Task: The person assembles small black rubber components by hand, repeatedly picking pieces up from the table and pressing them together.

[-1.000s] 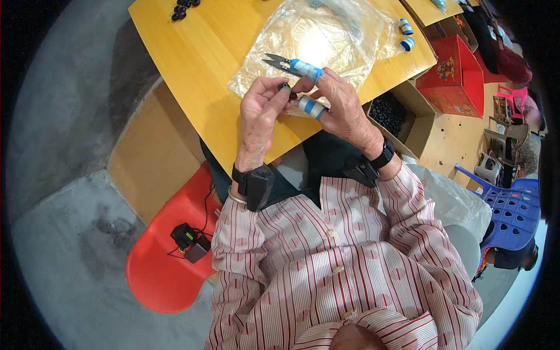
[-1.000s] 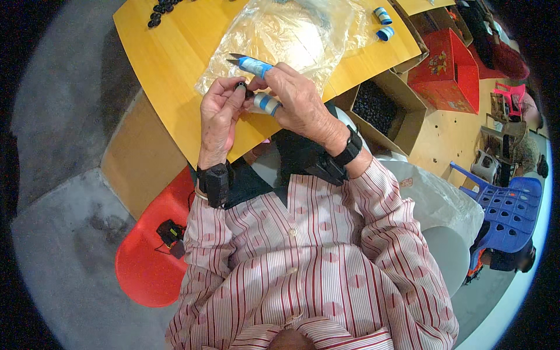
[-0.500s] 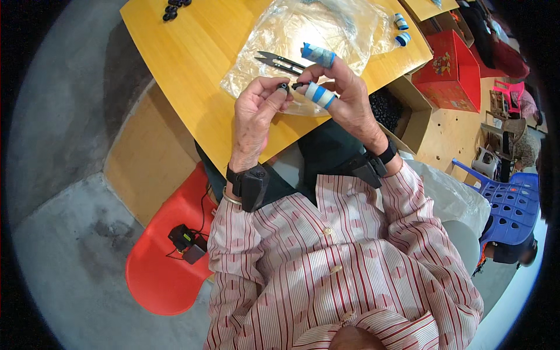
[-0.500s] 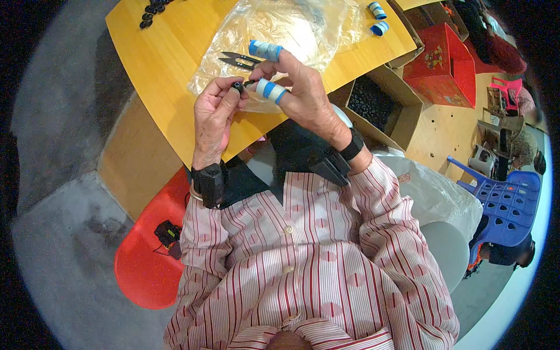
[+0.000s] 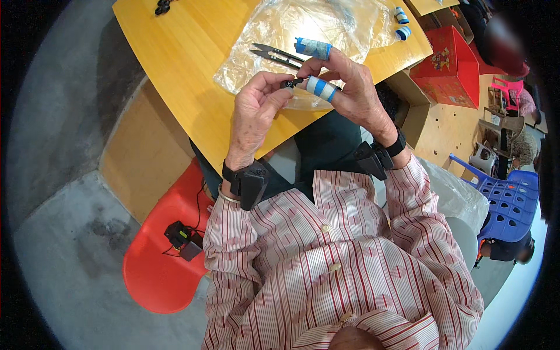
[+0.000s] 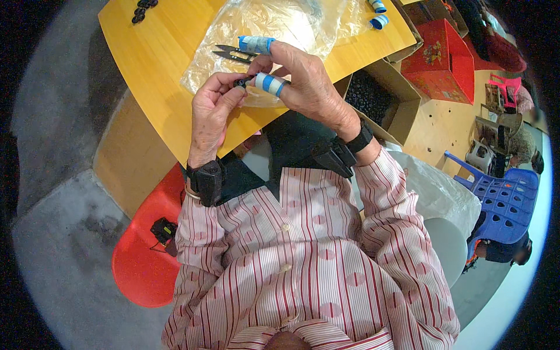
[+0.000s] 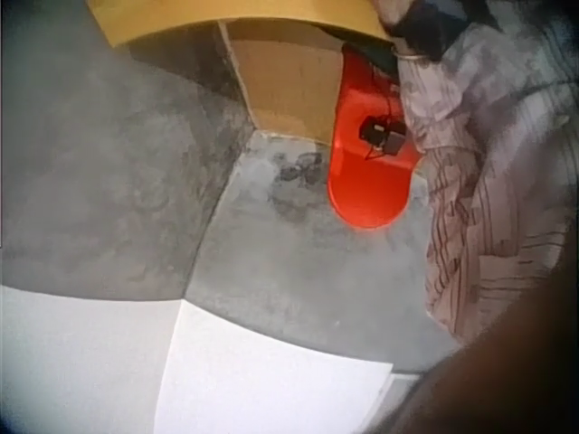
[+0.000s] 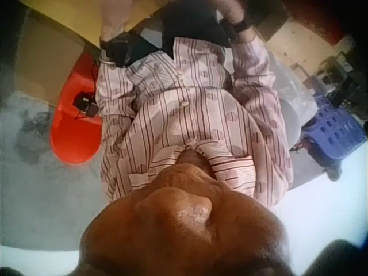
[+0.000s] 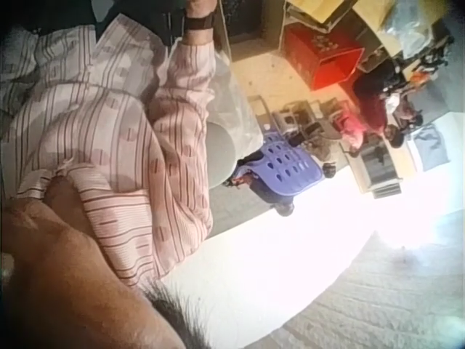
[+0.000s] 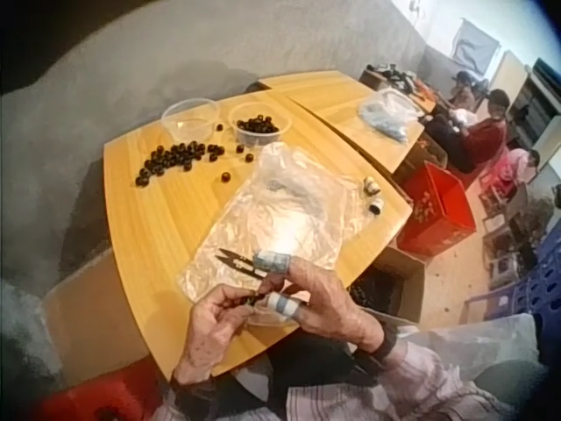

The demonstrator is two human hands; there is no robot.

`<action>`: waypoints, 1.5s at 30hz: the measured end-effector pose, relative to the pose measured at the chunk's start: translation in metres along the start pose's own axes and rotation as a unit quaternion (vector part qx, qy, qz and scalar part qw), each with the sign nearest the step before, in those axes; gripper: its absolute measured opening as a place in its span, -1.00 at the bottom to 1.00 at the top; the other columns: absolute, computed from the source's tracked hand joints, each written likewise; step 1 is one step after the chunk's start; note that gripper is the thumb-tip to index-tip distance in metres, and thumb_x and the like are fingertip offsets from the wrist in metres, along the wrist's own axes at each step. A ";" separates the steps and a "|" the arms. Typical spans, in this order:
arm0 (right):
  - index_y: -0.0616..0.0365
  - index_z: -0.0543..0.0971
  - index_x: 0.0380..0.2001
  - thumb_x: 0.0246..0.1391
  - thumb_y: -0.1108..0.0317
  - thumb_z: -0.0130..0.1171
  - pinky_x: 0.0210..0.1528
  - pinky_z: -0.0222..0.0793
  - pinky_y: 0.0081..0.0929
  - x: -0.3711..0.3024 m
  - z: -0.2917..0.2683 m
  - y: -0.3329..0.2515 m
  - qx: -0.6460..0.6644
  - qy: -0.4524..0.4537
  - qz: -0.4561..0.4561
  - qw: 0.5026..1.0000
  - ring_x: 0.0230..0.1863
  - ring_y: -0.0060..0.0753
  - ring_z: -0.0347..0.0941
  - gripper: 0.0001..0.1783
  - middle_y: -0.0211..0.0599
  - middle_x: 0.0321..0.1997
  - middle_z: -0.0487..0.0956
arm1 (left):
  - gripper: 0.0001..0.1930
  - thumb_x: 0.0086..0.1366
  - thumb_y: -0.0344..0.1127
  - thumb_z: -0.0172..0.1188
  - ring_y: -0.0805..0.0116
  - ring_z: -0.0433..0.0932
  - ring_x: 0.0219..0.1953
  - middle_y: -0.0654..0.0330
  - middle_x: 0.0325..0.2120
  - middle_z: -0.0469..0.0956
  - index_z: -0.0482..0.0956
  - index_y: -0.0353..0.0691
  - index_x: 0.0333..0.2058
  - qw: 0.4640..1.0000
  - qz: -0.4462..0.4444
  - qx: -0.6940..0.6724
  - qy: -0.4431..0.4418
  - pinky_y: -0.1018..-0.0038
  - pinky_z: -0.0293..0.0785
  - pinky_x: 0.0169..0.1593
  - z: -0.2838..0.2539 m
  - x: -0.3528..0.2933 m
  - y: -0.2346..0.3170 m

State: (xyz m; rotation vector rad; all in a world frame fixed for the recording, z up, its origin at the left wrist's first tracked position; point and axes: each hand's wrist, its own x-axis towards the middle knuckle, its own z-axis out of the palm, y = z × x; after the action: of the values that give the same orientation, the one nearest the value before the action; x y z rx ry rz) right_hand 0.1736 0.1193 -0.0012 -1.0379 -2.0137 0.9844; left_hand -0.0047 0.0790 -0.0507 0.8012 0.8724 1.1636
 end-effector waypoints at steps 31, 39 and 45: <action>0.22 0.49 -0.31 -0.16 0.63 0.24 -0.22 0.49 -0.42 -0.017 -0.001 0.005 -0.051 -0.003 -0.026 0.998 -0.29 -0.32 0.54 -0.72 -0.31 -0.34 0.55 | -0.76 0.22 -0.55 0.06 0.46 0.54 -0.23 0.16 -0.27 0.56 0.54 -0.33 -0.12 0.982 0.036 0.182 -0.021 0.57 0.47 -0.11 0.005 -0.004 0.002; 0.22 0.43 -0.25 -0.31 0.69 0.18 -0.26 0.43 -0.35 -0.018 0.006 -0.001 -0.145 0.012 -0.132 0.981 -0.31 -0.19 0.43 -0.58 -0.30 -0.35 0.52 | -0.77 0.29 -0.51 0.04 0.51 0.50 -0.22 0.23 -0.23 0.53 0.53 -0.35 -0.10 0.997 0.006 0.081 -0.019 0.60 0.43 -0.08 0.007 -0.007 0.003; 0.25 0.35 0.07 -0.23 0.64 0.26 -0.28 0.44 -0.42 -0.020 0.010 0.001 -0.184 0.020 -0.165 0.969 -0.31 -0.26 0.47 -0.32 -0.32 -0.33 0.57 | -0.77 0.27 -0.52 0.05 0.47 0.52 -0.18 0.20 -0.23 0.53 0.52 -0.37 -0.10 1.000 0.009 0.024 -0.011 0.56 0.47 -0.05 0.010 -0.008 0.004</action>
State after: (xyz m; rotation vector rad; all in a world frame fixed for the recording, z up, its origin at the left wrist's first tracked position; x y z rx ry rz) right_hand 0.1752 0.0992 -0.0114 -0.8546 -2.2921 0.4217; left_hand 0.0007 0.0710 -0.0415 0.8603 0.8788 1.1506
